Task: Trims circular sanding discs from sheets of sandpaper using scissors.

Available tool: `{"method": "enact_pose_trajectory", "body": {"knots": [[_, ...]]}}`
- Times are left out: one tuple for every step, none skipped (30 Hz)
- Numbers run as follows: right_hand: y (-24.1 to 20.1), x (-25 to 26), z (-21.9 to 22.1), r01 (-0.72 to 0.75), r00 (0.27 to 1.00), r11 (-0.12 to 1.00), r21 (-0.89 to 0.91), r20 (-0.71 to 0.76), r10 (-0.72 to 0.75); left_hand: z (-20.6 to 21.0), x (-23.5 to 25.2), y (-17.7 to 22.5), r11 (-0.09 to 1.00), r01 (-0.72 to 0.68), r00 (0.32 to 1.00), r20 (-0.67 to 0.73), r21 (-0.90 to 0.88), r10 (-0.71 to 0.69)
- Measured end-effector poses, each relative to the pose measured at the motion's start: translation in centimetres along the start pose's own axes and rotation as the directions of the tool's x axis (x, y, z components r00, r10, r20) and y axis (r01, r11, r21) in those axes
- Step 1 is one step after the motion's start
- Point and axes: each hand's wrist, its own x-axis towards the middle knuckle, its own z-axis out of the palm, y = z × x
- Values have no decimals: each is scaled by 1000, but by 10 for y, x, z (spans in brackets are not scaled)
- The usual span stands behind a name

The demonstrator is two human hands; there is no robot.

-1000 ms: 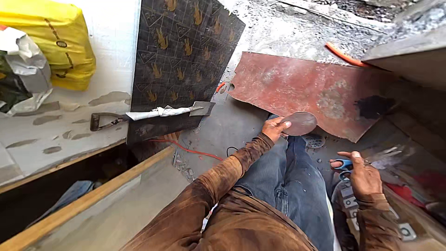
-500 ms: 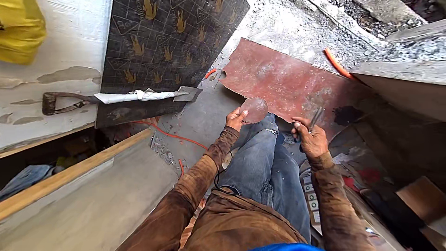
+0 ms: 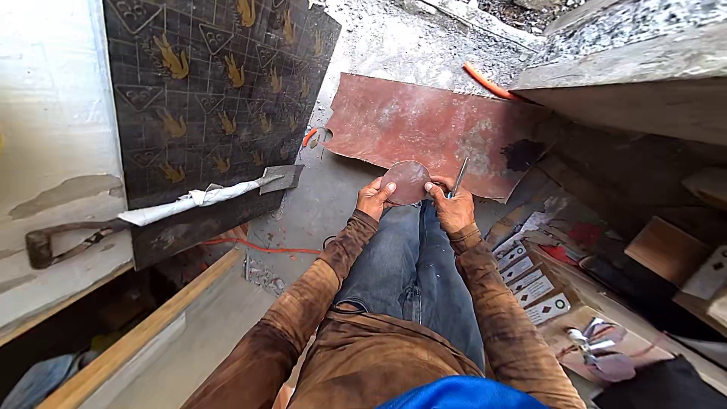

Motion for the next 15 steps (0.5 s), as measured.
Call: {"method": "enact_pose_trajectory", "body": {"knots": [[4, 2, -5, -7, 1000, 1000, 4, -4, 7, 3, 1, 0, 1000, -13, 1000, 4, 20, 13], [11, 5, -9, -23, 1000, 1000, 8, -6, 23, 6, 1, -1, 999, -25, 1000, -7, 42, 25], [20, 8, -14, -50, 999, 999, 11, -8, 50, 8, 2, -2, 998, -30, 999, -28, 59, 31], [33, 14, -18, -98, 995, 995, 21, -13, 98, 11, 4, -2, 997, -30, 998, -53, 68, 34], [48, 20, -22, -177, 984, 983, 40, -17, 177, 13, 7, -3, 997, -28, 996, -82, 66, 34], [64, 27, -26, -278, 960, 958, 73, -19, 280, 14, 11, -4, 998, -27, 993, -112, 56, 33], [82, 35, -29, -385, 921, 914, 127, -19, 390, 15, 15, -6, 998, -31, 989, -142, 49, 38], [98, 40, -31, -477, 872, 860, 183, -19, 488, 16, 18, -6, 998, -36, 986, -163, 46, 44], [113, 42, -34, -541, 830, 810, 228, -11, 558, 17, 20, -6, 998, -45, 983, -177, 47, 53], [123, 40, -35, -569, 808, 782, 255, 0, 589, 16, 21, -6, 997, -52, 982, -179, 52, 61], [129, 36, -36, -563, 812, 777, 282, 14, 583, 16, 22, -7, 997, -56, 983, -173, 58, 66], [129, 31, -35, -530, 834, 788, 314, 27, 551, 16, 23, -9, 996, -60, 984, -162, 70, 71], [126, 25, -33, -479, 865, 806, 349, 32, 501, 15, 24, -11, 995, -56, 987, -146, 84, 68], [120, 18, -29, -419, 898, 826, 376, 34, 440, 15, 23, -13, 994, -48, 989, -131, 102, 62], [113, 12, -26, -352, 928, 850, 393, 30, 370, 17, 21, -14, 992, -38, 992, -116, 118, 51]]}}
